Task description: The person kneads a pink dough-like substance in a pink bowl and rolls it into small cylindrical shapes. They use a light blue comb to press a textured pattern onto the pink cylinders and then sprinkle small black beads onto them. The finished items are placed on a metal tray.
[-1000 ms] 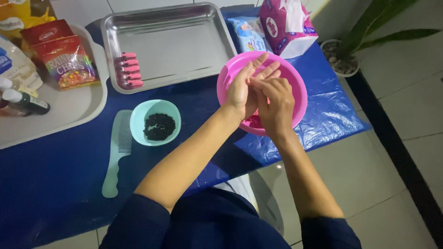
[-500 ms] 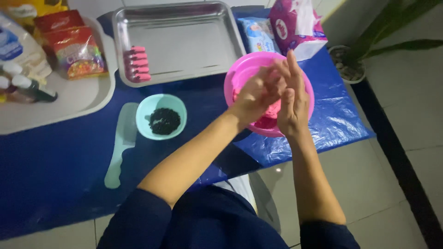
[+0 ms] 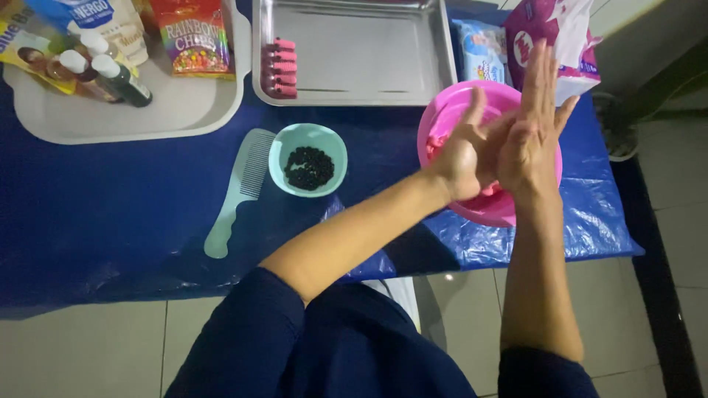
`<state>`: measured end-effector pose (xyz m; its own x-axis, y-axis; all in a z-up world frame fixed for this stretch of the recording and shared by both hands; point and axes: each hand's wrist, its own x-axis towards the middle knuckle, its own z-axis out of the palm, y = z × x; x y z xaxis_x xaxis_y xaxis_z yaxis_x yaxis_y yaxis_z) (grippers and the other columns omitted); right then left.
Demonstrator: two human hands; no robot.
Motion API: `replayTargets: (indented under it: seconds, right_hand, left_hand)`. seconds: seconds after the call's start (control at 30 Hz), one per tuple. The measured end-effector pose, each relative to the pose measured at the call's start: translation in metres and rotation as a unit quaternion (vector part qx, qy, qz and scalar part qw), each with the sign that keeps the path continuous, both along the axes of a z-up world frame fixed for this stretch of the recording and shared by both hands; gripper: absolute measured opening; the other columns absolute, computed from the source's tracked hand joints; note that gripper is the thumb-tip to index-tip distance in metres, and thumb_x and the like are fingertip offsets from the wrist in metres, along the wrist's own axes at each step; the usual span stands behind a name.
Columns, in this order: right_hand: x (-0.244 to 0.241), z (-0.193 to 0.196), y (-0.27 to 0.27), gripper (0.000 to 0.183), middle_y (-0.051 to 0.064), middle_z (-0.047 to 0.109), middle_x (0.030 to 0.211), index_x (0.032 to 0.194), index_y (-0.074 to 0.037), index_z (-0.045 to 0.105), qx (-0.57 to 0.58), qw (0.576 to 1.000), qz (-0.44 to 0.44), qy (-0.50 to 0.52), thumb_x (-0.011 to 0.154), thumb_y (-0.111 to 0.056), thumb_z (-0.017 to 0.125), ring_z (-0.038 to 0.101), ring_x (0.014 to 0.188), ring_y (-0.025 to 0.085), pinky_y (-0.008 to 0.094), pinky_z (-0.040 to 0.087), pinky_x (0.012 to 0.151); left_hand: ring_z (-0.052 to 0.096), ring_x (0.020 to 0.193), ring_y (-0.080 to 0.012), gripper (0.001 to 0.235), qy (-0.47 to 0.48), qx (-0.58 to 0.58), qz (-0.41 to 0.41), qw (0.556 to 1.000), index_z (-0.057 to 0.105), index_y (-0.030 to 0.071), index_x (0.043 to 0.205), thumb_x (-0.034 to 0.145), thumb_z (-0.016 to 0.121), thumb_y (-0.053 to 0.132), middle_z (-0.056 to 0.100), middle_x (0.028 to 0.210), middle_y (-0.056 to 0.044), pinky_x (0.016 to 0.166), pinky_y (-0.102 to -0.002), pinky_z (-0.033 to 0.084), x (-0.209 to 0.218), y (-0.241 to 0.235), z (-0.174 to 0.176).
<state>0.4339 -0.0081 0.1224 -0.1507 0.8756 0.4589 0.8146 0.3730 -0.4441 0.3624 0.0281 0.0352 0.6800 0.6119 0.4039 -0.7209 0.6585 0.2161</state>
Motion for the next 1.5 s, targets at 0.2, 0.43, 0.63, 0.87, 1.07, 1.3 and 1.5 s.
replayTargets:
  seconds: [0.2, 0.43, 0.63, 0.87, 1.07, 1.3, 1.5]
  right_hand:
    - [-0.024, -0.029, -0.016, 0.107, 0.011, 0.002, 0.177, 0.17, -0.021, 0.017, 0.044, 0.991, 0.045, -0.115, 0.089, -0.085, -0.007, -0.008, 0.164, 0.029, 0.056, -0.024, 0.125]
    - [0.004, -0.001, 0.013, 0.09, 0.005, 0.019, 0.177, 0.169, -0.016, 0.018, 0.025, 0.986, -0.077, -0.145, 0.085, -0.02, 0.047, 0.005, 0.163, 0.019, 0.062, -0.019, 0.12]
    - [-0.006, -0.005, 0.016, 0.058, 0.007, -0.001, 0.176, 0.169, -0.022, 0.008, -0.088, 0.984, -0.031, -0.154, 0.114, -0.037, 0.021, -0.008, 0.161, 0.026, 0.054, -0.022, 0.121]
    - [0.003, -0.025, 0.048, 0.062, 0.014, 0.007, 0.174, 0.169, -0.02, 0.014, 0.009, 0.977, -0.015, -0.213, 0.111, -0.041, 0.023, 0.002, 0.162, 0.022, 0.059, -0.017, 0.123]
    - [0.011, -0.038, 0.047, 0.103, 0.009, -0.008, 0.175, 0.173, -0.022, 0.01, 0.11, 0.937, -0.05, -0.328, 0.091, -0.081, -0.008, -0.01, 0.163, 0.024, 0.054, -0.027, 0.124]
    - [0.024, -0.023, 0.05, 0.095, 0.006, 0.008, 0.179, 0.172, -0.022, 0.017, 0.077, 0.974, -0.044, -0.209, 0.096, -0.076, -0.001, -0.001, 0.165, 0.022, 0.047, -0.029, 0.12]
    - [0.019, 0.028, 0.034, 0.105, 0.007, 0.0, 0.18, 0.171, -0.017, 0.005, 0.06, 0.966, 0.123, 0.22, 0.095, -0.09, 0.006, -0.002, 0.173, 0.027, 0.057, -0.001, 0.147]
  left_hand:
    - [0.024, 0.157, -0.0306, 0.079, 0.042, -0.202, 0.042, 0.978, 0.025, 0.03, 0.165, 0.096, 0.033, 0.067, 0.027, 0.169, 0.007, 0.134, -0.044, 0.017, -0.029, -0.011, 0.06]
    - [0.066, 0.122, -0.0349, 0.091, -0.028, -0.053, -0.069, 0.996, 0.066, 0.013, 0.14, 0.098, 0.035, 0.088, 0.069, 0.132, -0.017, 0.101, -0.051, 0.053, 0.007, -0.017, 0.006]
    - [0.029, 0.159, -0.0242, 0.105, -0.348, -0.217, -0.257, 0.875, 0.015, 0.009, 0.173, 0.107, 0.069, 0.07, 0.035, 0.17, -0.009, 0.135, -0.044, 0.018, -0.01, 0.001, -0.021]
    - [0.022, 0.15, -0.03, 0.095, -0.206, -0.044, 0.248, 0.945, 0.026, 0.017, 0.162, 0.094, 0.039, 0.082, 0.026, 0.162, -0.01, 0.123, -0.058, 0.013, 0.02, -0.02, 0.039]
    - [0.046, 0.147, -0.0319, 0.095, -0.085, -0.094, -0.056, 0.99, 0.037, 0.013, 0.162, 0.097, 0.048, 0.081, 0.044, 0.161, -0.013, 0.119, -0.049, 0.042, -0.018, -0.002, -0.012]
    - [0.044, 0.15, -0.0364, 0.088, -0.115, -0.041, -0.098, 0.988, 0.05, 0.011, 0.158, 0.103, 0.044, 0.08, 0.048, 0.16, -0.018, 0.126, -0.052, 0.035, -0.029, -0.002, 0.004]
    - [0.055, 0.139, -0.035, 0.042, -0.098, -0.088, -0.058, 0.99, 0.048, -0.005, 0.151, 0.112, 0.044, 0.013, 0.055, 0.148, -0.024, 0.12, -0.045, 0.047, -0.03, -0.002, 0.028]
